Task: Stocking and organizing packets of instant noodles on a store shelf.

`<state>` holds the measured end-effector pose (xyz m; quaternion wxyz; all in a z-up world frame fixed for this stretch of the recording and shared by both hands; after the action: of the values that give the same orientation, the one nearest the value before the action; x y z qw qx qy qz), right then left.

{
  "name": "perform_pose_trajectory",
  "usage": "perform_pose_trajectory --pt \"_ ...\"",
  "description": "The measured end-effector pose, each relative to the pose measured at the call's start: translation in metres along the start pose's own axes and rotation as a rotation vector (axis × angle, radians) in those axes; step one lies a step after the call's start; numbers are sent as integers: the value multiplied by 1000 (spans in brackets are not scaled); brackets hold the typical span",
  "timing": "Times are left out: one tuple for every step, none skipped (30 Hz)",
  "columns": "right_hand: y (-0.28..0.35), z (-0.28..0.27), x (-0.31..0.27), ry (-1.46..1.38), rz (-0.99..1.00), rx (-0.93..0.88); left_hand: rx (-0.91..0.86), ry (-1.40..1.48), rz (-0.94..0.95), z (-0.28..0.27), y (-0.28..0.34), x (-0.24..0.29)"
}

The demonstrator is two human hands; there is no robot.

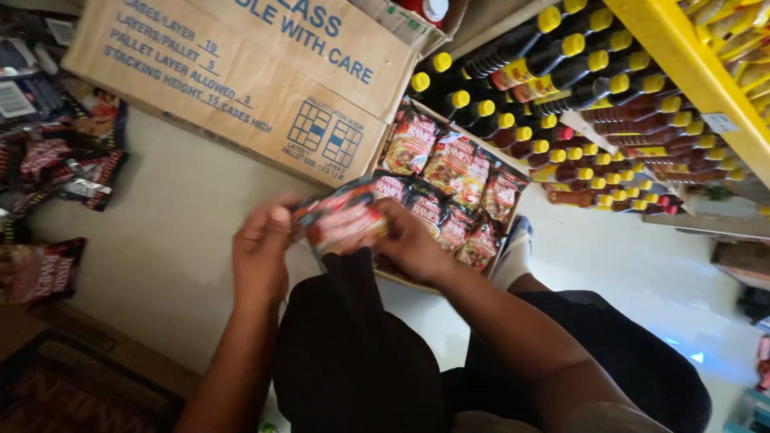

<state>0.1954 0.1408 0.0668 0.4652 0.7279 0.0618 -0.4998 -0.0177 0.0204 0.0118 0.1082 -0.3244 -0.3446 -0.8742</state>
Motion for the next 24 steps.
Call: perform_pose_trajectory --pt "4 -21 3 4 1 1 0 4 0 5 0 15" --pt "8 -44 7 81 24 162 -32 74 9 9 0 31" --pt "9 -69 8 162 41 318 -60 146 25 13 0 47" --pt "10 -96 18 170 37 312 -57 152 32 4 -3 48" --pt "13 -124 29 -41 7 432 0 139 39 -7 -4 49" --pt "16 -153 40 -253 -23 548 56 126 44 -18 -5 50" --pt "22 -176 52 -252 -23 548 56 127 45 -22 -3 53" --pt "29 -201 64 -277 -46 594 93 95 65 -26 -2 57" --pt "35 -226 75 -303 -72 640 129 64 86 -30 -1 61" --pt "34 -245 94 -303 -75 639 127 65 90 -32 -2 62" --pt "35 -264 114 -372 -74 653 179 50 55 -35 0 62" --pt "36 -283 135 -441 -72 668 229 35 21 -39 2 61" --pt "35 -272 122 -443 -70 669 229 33 19 -43 0 53" --pt "35 -263 110 -468 -35 706 215 66 36 -47 -1 46" --pt "33 -254 97 -492 -2 742 200 100 57 -50 -3 39" --pt "29 -258 104 -494 -3 742 199 100 57 -48 -3 37" --pt "25 -262 111 -514 -8 711 209 95 39 -47 -3 34" --pt "20 -265 118 -535 -13 681 219 90 21 -45 -3 32" --pt "17 -279 138 -536 -13 681 219 89 21 -44 -2 33" --pt "13 -292 155 -546 -93 590 209 87 14 -42 -2 33" --pt "8 -304 174 -556 -173 500 199 84 7 -40 -1 34" --pt "8 -290 154 -558 -172 500 200 81 6 -41 -2 34" --pt "9 -276 139 -284 40 640 207 76 11 -42 -2 33" --pt "12 -263 122 -2 249 766 214 70 16 -43 -2 33"
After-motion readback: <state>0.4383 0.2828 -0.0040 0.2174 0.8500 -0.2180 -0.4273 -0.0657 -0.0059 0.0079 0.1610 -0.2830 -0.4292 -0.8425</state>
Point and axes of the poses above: each hand's wrist, its own y-axis away from the middle knuckle, its own z-axis out of the palm, x = y × z, the point moved 2 cm from there along -y, towards the middle knuckle, and after that the axes turned 6 degrees about y, right-handed, at the moved point
